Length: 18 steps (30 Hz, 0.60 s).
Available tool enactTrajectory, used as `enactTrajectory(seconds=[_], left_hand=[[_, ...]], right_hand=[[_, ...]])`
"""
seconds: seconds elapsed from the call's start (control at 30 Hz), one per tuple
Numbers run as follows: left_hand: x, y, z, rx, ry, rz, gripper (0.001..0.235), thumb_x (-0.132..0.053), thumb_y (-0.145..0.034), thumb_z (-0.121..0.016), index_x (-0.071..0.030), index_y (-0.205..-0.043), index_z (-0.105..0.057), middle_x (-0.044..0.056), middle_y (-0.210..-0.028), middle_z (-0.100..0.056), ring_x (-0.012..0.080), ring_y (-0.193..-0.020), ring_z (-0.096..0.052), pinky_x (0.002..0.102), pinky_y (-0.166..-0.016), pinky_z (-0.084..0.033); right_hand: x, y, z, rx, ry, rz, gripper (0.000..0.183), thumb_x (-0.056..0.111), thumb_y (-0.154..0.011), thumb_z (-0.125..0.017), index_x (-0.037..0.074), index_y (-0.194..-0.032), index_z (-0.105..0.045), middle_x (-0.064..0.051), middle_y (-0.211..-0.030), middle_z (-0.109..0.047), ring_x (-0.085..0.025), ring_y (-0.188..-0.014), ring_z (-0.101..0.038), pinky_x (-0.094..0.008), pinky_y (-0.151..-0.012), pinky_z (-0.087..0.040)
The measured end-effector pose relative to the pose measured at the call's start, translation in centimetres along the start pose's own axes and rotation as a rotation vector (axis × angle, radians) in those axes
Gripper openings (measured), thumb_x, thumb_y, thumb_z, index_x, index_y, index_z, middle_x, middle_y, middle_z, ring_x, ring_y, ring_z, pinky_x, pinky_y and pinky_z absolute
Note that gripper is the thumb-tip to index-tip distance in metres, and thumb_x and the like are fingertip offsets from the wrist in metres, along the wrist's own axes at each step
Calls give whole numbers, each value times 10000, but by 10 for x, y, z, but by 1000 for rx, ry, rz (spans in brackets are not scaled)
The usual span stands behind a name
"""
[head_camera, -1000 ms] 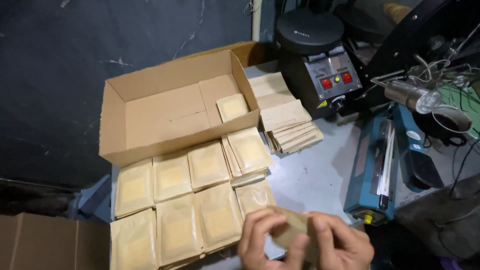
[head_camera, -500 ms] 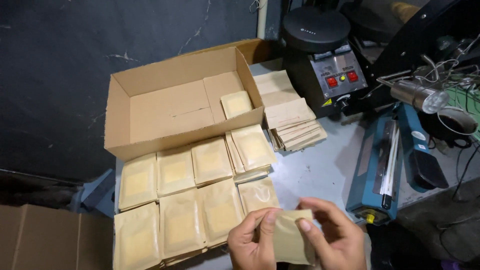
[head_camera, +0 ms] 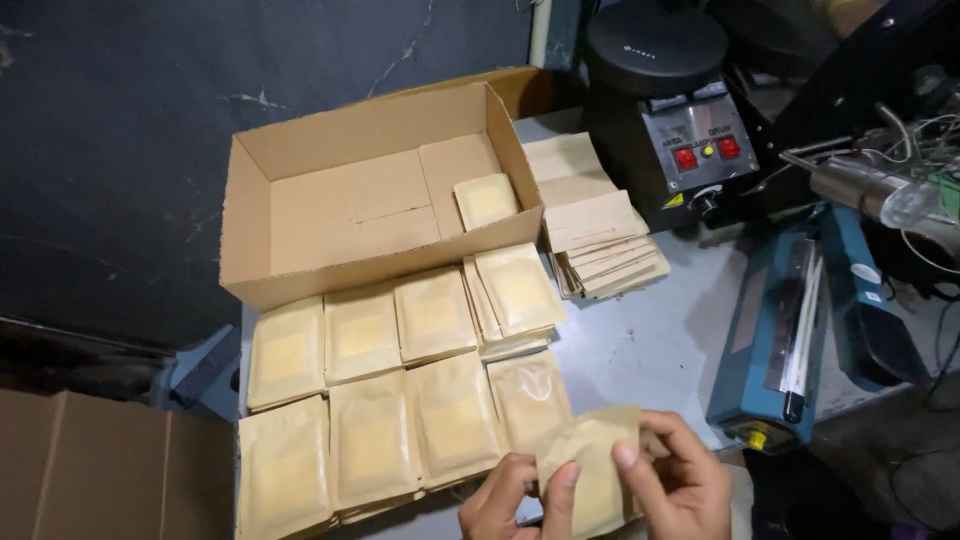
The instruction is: The person is sealing small paper pouches using a heat sealer and then placing the finished pouches into a cardboard box.
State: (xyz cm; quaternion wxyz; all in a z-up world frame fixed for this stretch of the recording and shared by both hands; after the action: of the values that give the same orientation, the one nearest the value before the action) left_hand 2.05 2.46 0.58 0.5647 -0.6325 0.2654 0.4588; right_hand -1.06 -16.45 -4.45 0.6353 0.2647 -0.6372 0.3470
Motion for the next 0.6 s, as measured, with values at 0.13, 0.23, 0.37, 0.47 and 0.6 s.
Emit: enactTrajectory(seconds=[0.13, 0.23, 0.37, 0.47, 0.6], left_hand=[[13, 10, 6, -59, -123, 86, 127, -209, -722, -802, -154, -670, -700, -59, -549, -612, 59, -402, -462, 191, -379, -377], [42, 28, 8, 8, -227, 274, 334, -239, -676, -846, -245, -996, -752, -94, -587, -662, 52, -351, -497, 194, -345, -417], [66, 48, 4, 232, -430, 243, 403, -338, -721, -869, -339, -1117, -794, -139, -581, -635, 50, -386, -473, 199, -389, -484], [80, 70, -6, 307, -495, 65, 293, -404, -685, -823, -332, -966, -783, -181, -601, -603, 78, -427, -573, 311, -421, -491], [78, 71, -6, 379, -426, 4, 247, -497, -828, -683, -297, -935, -779, -155, -635, -646, 72, -456, -615, 283, -404, -498]], right_hand=[[-34, -5, 4, 115, -57, -137, 439, 34, -785, -781, 6, -1220, -729, -178, -730, -823, -185, -584, -699, -292, -532, -546], [-24, -22, 4, 80, 24, -121, 493, 60, -830, -759, 57, -1318, -686, -113, -648, -681, -134, -539, -564, -267, -490, -454], [-29, -39, -6, 53, -25, -203, 317, 17, -908, -720, -3, -1224, -705, -132, -638, -655, -132, -578, -534, -295, -500, -430], [-33, -43, -26, 163, 20, -171, 431, 96, -872, -748, 70, -1298, -688, 3, -558, -494, -80, -524, -425, -251, -468, -375], [-33, -40, -52, 241, 124, -164, 450, 125, -874, -759, 93, -1314, -670, 10, -602, -389, -90, -499, -296, -254, -454, -275]])
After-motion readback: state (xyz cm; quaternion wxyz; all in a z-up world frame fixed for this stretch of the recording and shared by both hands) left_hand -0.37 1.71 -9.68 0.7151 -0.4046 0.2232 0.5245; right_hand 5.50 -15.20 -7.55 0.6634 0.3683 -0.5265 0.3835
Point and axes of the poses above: each hand's wrist, its own y-axis away from the middle knuckle, its own z-axis out of the back of the hand, x = y × z, the point moved 7 cm from there along -y, towards the middle knuckle
